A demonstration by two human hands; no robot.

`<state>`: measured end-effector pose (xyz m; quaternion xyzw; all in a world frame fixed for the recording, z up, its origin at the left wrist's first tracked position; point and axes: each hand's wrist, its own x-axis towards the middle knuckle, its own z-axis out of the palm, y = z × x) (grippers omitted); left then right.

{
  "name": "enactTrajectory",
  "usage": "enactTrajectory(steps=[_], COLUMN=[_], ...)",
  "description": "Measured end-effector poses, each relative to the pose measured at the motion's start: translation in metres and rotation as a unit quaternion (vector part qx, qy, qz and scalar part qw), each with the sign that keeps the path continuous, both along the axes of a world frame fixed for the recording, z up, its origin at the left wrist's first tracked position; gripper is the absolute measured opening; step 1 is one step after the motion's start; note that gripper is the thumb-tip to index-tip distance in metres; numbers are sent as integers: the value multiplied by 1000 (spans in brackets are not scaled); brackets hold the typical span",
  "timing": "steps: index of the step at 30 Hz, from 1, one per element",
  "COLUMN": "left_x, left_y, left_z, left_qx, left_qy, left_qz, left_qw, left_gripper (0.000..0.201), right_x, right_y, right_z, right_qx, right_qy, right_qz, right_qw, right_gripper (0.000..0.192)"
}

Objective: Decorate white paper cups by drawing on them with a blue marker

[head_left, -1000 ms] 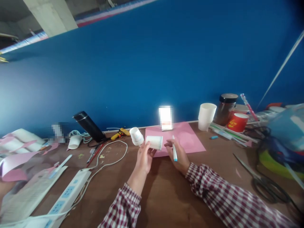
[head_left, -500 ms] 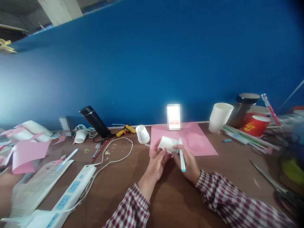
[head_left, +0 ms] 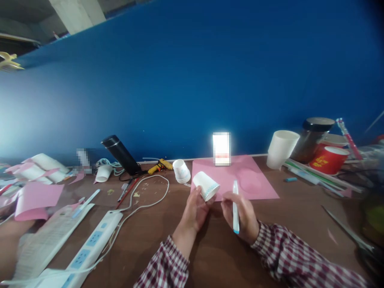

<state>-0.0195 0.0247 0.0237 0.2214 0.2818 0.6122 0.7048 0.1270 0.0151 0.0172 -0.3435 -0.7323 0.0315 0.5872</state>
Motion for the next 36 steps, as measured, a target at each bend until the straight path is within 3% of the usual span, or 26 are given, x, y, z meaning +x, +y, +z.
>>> enactTrajectory(steps=[3, 8, 17, 23, 27, 32, 36], left_x=[2, 7, 8, 8, 9, 9, 7], left_y=[-2, -4, -4, -2, -3, -5, -4], left_z=[4, 5, -1, -4, -3, -2, -4], left_qx=[-15, -15, -12, -23, 23, 39, 9], left_qy=[-9, -29, 59, 33, 44, 54, 46], left_qz=[-17, -45, -14, -41, -38, -58, -47], left_qw=[1000, 998, 998, 998, 998, 996, 998], left_gripper=[30, 35, 33, 37, 33, 26, 31], right_x=[1, 1, 5, 5, 3, 0, 0], right_y=[3, 7, 12, 10, 7, 8, 8], right_z=[-3, -11, -8, -9, -11, -16, -6], right_qx=[-45, -109, -109, -97, -91, -91, -111], right_qy=[39, 49, 42, 19, 23, 104, 121], right_qz=[-19, 18, 20, 51, 88, 56, 33], right_qw=[998, 993, 993, 994, 992, 989, 986], right_gripper=[32, 31, 26, 28, 29, 25, 20])
